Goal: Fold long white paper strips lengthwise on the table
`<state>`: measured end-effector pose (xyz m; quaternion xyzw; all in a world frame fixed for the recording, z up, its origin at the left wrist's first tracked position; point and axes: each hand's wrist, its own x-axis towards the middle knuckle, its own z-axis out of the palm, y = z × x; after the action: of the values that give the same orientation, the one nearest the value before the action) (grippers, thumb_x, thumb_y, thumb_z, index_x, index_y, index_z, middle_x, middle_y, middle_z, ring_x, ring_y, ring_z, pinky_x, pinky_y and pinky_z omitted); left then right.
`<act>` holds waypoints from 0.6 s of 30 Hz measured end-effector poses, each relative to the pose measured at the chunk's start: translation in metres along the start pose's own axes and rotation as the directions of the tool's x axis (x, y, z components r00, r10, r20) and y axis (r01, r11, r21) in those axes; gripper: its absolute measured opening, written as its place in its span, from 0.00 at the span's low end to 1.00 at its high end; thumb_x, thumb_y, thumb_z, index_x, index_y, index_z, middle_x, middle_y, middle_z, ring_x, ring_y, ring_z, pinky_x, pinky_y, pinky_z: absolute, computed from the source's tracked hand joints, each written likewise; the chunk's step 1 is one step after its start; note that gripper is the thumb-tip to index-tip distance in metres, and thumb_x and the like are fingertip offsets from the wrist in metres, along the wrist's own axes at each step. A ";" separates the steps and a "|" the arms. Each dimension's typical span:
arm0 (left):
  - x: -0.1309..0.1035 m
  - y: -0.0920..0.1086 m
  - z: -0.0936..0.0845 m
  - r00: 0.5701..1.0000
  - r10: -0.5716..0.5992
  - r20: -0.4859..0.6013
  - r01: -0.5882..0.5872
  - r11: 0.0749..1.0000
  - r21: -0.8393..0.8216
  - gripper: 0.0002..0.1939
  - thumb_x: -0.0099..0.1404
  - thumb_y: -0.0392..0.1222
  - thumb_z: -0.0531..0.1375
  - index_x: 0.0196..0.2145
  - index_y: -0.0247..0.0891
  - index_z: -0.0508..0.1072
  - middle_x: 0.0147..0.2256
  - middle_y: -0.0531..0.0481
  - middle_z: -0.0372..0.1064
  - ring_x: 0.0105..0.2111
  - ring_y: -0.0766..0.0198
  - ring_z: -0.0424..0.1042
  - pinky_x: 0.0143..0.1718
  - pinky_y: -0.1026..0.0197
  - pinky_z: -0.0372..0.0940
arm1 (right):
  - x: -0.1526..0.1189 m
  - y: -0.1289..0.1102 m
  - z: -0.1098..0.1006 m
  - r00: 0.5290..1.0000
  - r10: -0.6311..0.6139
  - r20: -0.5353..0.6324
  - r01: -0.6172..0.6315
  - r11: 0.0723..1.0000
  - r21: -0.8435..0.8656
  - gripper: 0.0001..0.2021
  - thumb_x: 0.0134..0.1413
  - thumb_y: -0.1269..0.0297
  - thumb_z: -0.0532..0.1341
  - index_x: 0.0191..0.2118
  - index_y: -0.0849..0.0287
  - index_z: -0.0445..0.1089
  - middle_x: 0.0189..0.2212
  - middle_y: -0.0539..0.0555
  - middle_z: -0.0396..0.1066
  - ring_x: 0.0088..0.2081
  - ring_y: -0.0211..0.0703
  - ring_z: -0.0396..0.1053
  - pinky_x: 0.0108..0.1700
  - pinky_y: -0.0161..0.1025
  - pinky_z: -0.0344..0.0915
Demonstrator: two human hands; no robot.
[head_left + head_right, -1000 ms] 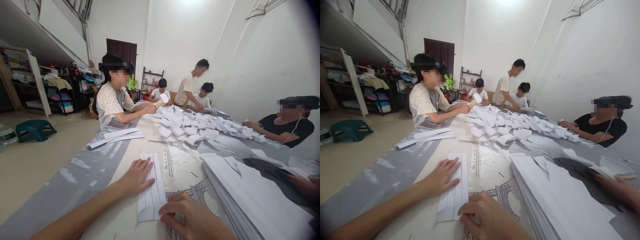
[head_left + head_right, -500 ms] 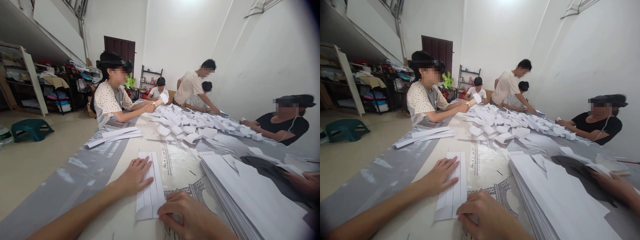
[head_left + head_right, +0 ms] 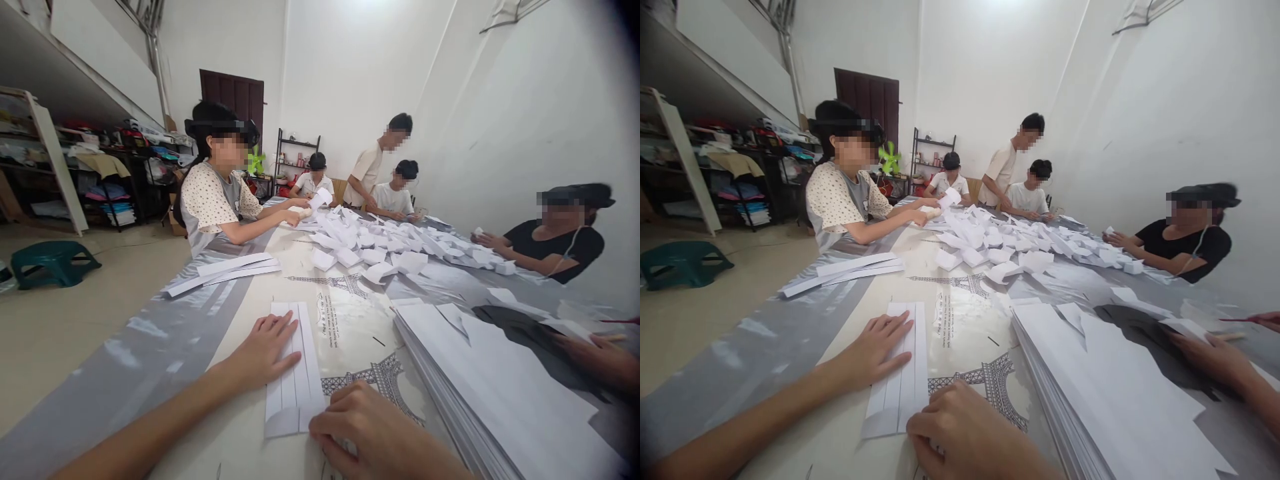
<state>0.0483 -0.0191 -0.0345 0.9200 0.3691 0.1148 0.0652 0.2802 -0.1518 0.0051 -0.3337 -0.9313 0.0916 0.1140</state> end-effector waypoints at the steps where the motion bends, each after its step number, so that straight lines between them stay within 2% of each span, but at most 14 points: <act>1: 0.000 -0.001 0.001 1.000 0.005 -0.003 -0.005 1.000 0.003 0.36 0.74 0.65 0.41 0.71 0.45 0.52 0.71 0.45 0.45 0.66 0.41 0.51 0.64 0.40 0.49 | 0.000 -0.001 0.001 1.000 0.007 -0.011 -0.007 1.000 -0.021 0.10 0.59 0.72 0.55 0.28 0.58 0.69 0.19 0.47 0.68 0.22 0.36 0.59 0.30 0.38 0.50; 5: 0.000 -0.002 0.001 1.000 0.015 -0.020 -0.015 1.000 0.006 0.36 0.74 0.66 0.41 0.71 0.46 0.52 0.71 0.46 0.46 0.66 0.42 0.52 0.64 0.40 0.49 | 0.000 -0.002 0.005 0.999 0.003 -0.040 -0.006 0.997 -0.074 0.09 0.56 0.73 0.56 0.26 0.57 0.66 0.18 0.45 0.66 0.21 0.35 0.56 0.28 0.38 0.49; 11: -0.001 0.003 -0.004 1.000 -0.003 0.011 0.003 1.000 -0.001 0.35 0.74 0.65 0.42 0.70 0.44 0.54 0.71 0.44 0.46 0.65 0.44 0.52 0.64 0.42 0.49 | 0.000 -0.001 0.005 0.999 -0.001 -0.045 -0.001 0.999 -0.046 0.08 0.60 0.72 0.55 0.33 0.57 0.71 0.21 0.47 0.69 0.24 0.37 0.62 0.29 0.37 0.51; 18: -0.001 0.002 -0.001 1.000 0.008 -0.005 -0.008 1.000 -0.012 0.36 0.74 0.65 0.41 0.70 0.43 0.53 0.71 0.43 0.46 0.66 0.42 0.52 0.64 0.41 0.49 | 0.006 -0.011 0.000 0.998 -0.067 -0.006 0.065 0.985 -0.161 0.07 0.59 0.72 0.57 0.31 0.57 0.68 0.21 0.49 0.71 0.27 0.40 0.63 0.26 0.39 0.50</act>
<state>0.0489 -0.0209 -0.0333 0.9207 0.3650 0.1196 0.0694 0.2690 -0.1564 0.0092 -0.3114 -0.9455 0.0103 0.0951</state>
